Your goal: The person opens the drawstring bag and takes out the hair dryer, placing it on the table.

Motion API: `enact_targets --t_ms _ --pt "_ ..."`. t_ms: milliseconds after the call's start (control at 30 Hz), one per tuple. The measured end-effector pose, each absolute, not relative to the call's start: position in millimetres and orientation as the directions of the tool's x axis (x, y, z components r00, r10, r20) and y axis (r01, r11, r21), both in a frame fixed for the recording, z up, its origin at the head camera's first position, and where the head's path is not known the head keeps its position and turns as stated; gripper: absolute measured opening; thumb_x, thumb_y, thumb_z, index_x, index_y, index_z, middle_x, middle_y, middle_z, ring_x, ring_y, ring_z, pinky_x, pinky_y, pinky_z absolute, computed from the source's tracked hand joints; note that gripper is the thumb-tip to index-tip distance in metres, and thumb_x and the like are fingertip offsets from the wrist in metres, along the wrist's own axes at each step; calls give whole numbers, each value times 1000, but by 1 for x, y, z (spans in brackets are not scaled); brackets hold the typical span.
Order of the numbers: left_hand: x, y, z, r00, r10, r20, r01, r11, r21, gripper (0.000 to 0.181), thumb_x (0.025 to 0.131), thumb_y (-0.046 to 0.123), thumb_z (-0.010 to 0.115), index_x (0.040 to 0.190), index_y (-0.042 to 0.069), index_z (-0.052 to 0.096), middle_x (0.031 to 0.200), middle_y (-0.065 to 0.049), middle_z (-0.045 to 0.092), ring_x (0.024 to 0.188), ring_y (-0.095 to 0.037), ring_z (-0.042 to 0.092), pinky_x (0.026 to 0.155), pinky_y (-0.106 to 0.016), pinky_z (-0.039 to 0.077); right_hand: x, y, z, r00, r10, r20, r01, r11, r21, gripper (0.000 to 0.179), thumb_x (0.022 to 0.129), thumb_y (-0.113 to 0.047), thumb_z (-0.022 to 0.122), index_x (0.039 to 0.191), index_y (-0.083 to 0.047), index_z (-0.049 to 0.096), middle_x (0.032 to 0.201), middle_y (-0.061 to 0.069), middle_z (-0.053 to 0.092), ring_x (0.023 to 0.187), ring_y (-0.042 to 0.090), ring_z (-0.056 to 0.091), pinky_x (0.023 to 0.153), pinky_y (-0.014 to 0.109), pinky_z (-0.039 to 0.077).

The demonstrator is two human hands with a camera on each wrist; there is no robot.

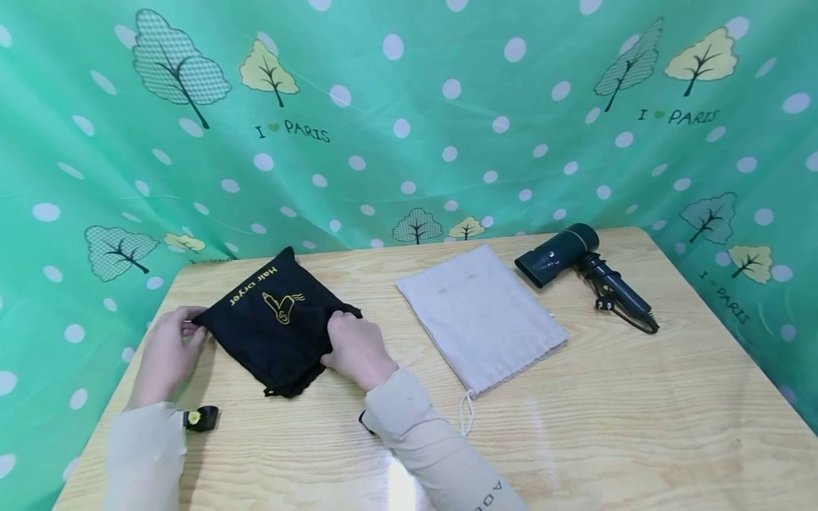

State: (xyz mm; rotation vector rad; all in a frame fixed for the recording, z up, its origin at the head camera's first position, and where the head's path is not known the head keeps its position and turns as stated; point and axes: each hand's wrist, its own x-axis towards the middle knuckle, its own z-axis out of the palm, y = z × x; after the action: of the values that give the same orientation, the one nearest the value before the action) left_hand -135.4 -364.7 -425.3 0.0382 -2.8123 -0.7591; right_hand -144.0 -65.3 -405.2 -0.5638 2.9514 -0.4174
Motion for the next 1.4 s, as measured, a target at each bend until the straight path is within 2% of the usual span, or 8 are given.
enact_targets --t_ms 333,467,633,733,833,933,1267,1400 --pt "-136 -367 -426 -969 -115 220 10 868 497 23 98 0 52 118 -9 59 114 -35 61 99 -49 63 83 -58 51 -148 -60 -402 -916 -389 -96 -343 885 -314 52 82 -39 80 119 -6 62 112 5 68 94 22 68 70 36 57" --pt "-136 -369 -426 -968 -128 216 -5 871 492 20 98 1 55 115 -7 62 107 -32 66 96 -47 66 72 -32 55 -150 -57 -403 -918 -385 -100 -334 883 -331 52 82 -37 81 119 -7 63 113 4 68 96 22 68 72 37 57" --pt "-135 -372 -425 -965 -148 217 -24 871 491 17 98 2 57 112 -5 64 104 -29 69 93 -43 68 62 -10 40 -153 -54 -403 -914 -395 -95 -340 871 -354 49 81 -34 81 117 -6 63 112 5 68 96 22 68 72 37 57" --pt "-134 -375 -425 -959 -177 220 -47 870 491 16 98 2 58 111 -4 65 102 -28 70 80 -16 68 62 -12 40 -155 -50 -402 -910 -401 -102 -338 862 -377 46 81 -32 82 114 -6 63 110 6 68 94 23 68 71 36 56" --pt "-132 -377 -425 -954 -201 221 -70 869 490 16 98 3 59 110 -4 66 101 -27 70 72 14 50 61 -12 40 -157 -45 -400 -907 -402 -128 -329 863 -383 45 80 -30 82 112 -7 62 110 6 67 92 23 67 70 36 56" --pt "-132 -377 -425 -950 -213 227 -76 866 495 15 98 3 59 109 -4 66 100 -27 71 70 24 38 60 -11 40 -159 -41 -398 -903 -404 -148 -325 866 -381 47 79 -29 82 115 -6 61 112 7 67 93 24 67 71 37 56" --pt "-129 -376 -420 -937 -277 214 -139 855 499 15 97 4 60 108 -3 66 101 -28 71 71 13 45 58 -12 39 -162 -33 -397 -898 -411 -157 -321 856 -405 50 78 -25 83 119 -7 60 112 5 68 94 21 65 75 37 55" --pt "-128 -375 -419 -932 -305 197 -174 851 495 17 97 8 60 109 -1 68 104 -27 70 77 -14 65 63 -20 40 -161 -33 -397 -898 -413 -148 -328 856 -400 56 79 -26 82 126 -7 57 119 7 64 100 22 65 77 38 55"
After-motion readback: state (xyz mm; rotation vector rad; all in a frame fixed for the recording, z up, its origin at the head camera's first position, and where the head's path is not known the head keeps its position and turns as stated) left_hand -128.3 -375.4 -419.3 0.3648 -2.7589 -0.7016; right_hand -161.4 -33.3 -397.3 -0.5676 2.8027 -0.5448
